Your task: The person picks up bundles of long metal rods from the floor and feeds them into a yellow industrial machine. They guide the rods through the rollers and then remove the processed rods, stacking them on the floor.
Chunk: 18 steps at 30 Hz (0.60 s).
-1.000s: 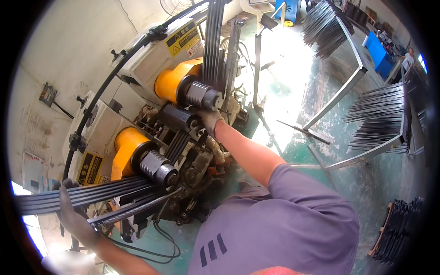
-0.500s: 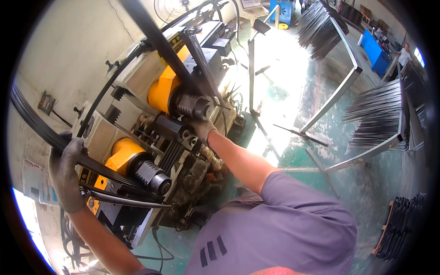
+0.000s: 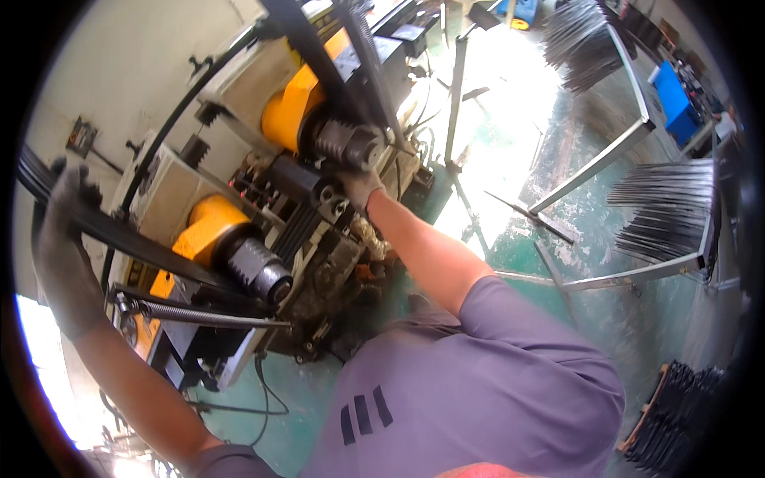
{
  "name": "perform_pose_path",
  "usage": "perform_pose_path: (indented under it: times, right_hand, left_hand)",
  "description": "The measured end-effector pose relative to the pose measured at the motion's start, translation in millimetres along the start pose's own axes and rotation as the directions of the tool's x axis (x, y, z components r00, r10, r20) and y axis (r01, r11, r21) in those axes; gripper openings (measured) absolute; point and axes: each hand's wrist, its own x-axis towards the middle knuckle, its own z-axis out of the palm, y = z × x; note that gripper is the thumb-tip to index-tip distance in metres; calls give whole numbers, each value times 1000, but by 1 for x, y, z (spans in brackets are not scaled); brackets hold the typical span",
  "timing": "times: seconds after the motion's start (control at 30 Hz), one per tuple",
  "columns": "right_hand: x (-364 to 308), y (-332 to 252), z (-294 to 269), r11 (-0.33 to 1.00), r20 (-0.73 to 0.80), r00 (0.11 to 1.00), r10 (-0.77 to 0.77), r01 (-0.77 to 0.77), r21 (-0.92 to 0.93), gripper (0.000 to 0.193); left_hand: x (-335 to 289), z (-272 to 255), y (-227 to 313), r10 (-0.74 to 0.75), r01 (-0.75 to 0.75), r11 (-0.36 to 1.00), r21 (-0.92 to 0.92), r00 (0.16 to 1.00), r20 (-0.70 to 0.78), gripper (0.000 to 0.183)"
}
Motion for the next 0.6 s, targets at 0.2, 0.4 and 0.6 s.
perform_pose_path:
  times: [0.2, 0.4, 0.6]
  right_hand:
    - [2, 22, 1, 816, -27, 971, 237, -184, 548, 34]
    - [9, -2, 4, 365, 121, 895, 430, -294, 883, 26]
    - [11, 14, 5, 511, 159, 919, 360, -337, 791, 42]
  left_hand:
    - [4, 29, -18, 128, -124, 991, 55, 988, -81, 43]
    - [13, -4, -38, 418, -438, 762, 477, 895, 154, 32]
    - [17, -1, -49, 495, -479, 766, 430, 865, 81, 32]
